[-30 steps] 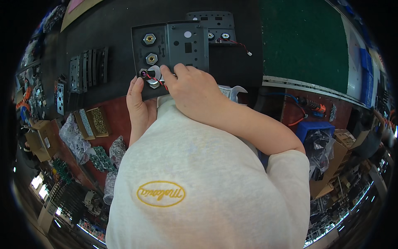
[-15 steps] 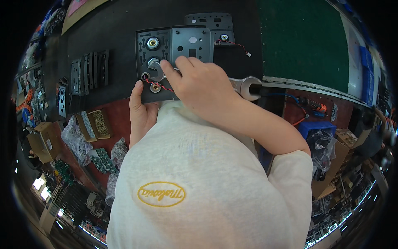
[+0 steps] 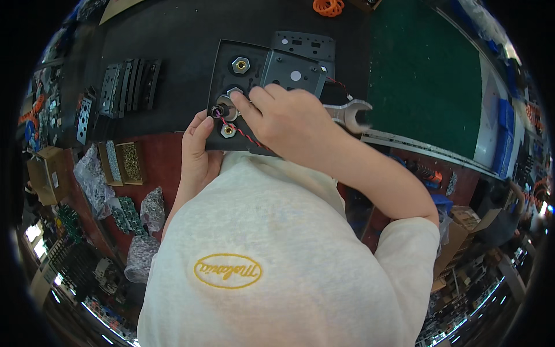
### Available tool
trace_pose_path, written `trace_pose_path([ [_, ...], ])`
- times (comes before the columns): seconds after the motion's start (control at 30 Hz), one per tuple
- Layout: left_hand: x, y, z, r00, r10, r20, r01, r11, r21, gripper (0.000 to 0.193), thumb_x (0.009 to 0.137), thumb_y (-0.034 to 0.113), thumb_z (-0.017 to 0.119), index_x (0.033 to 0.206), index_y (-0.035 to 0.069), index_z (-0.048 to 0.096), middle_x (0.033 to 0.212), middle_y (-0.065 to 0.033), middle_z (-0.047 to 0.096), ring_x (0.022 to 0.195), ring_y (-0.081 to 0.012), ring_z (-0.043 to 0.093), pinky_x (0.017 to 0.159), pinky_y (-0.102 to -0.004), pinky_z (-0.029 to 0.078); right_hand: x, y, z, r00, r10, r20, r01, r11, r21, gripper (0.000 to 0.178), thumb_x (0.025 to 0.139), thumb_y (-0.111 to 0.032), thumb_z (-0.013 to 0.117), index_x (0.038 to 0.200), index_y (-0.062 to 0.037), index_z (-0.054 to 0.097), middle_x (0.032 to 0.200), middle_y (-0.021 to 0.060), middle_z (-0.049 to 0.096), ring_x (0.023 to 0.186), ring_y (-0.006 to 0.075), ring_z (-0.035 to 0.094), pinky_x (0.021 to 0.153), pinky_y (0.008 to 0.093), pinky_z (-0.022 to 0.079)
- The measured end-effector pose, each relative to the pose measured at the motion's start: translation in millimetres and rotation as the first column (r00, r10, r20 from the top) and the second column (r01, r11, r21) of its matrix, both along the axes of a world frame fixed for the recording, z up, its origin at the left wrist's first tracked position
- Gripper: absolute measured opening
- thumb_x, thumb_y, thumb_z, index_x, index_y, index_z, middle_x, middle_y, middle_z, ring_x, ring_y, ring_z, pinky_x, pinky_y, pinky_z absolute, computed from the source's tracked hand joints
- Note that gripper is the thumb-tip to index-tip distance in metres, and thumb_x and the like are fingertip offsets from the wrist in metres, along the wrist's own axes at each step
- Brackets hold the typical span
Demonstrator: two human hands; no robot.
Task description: Assembling an electronic component by inserting and securing parts into a metal casing.
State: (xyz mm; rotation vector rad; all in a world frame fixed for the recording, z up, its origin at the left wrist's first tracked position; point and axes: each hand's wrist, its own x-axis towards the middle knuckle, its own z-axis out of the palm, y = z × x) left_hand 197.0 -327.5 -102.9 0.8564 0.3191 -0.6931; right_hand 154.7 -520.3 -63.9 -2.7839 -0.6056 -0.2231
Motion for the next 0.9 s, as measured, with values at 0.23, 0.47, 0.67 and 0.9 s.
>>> trace_pose_path([
  [0.23, 4, -3, -2, 0.993, 0.045, 0.109, -0.057, 0.993, 0.107, 0.024, 0.084, 0.005, 0.061, 0.106, -0.001, 0.054, 0.098, -0.0089, 0.063, 0.088, -0.0128, 0.061, 0.082, -0.0275, 0.049, -4, 17, -8, 0.991, -0.13, -0.034, 0.133, 0.982, 0.135, 0.05, 0.07, -0.003, 0.062, 0.12, 0.0, 0.054, 0.075, 0.0071, 0.049, 0.067, 0.0198, 0.054, 0.054, 0.0292, 0.045],
  [0.47, 18, 7, 0, 0.783, -0.07, 0.618, -0.16, 0.937, 0.309, 0.024, 0.076, -0.004, 0.066, 0.098, -0.001, 0.056, 0.101, -0.0098, 0.061, 0.092, -0.0152, 0.058, 0.081, -0.027, 0.047, -3, -19, -7, 0.973, -0.229, -0.036, 0.229, 0.929, 0.292, 0.048, 0.074, -0.011, 0.069, 0.119, -0.0022, 0.054, 0.08, 0.0091, 0.054, 0.067, 0.0175, 0.059, 0.054, 0.0285, 0.047],
  [0.67, 39, 17, 7, 0.006, -0.529, 0.849, -0.44, 0.761, 0.477, 0.033, 0.065, -0.006, 0.07, 0.092, -0.001, 0.053, 0.101, -0.0149, 0.059, 0.092, -0.0268, 0.06, 0.08, -0.0344, 0.049, 5, -36, -8, 0.674, -0.04, -0.737, 0.738, -0.007, 0.675, 0.047, 0.085, -0.022, 0.066, 0.119, 0.0068, 0.05, 0.082, 0.0109, 0.063, 0.045, 0.0034, 0.04, 0.039, 0.0174, 0.032],
  [0.9, 38, 20, 11, -0.307, -0.626, 0.717, -0.454, 0.759, 0.467, 0.038, 0.063, -0.002, 0.072, 0.096, -0.001, 0.055, 0.106, -0.0157, 0.06, 0.095, -0.0308, 0.059, 0.085, -0.0428, 0.05, 25, -19, -10, 0.599, 0.208, -0.773, 0.8, -0.105, 0.591, 0.027, 0.085, -0.013, 0.063, 0.103, 0.0047, 0.053, 0.068, 0.0022, 0.057, 0.037, 0.0008, 0.029, 0.035, 0.0175, 0.023],
])
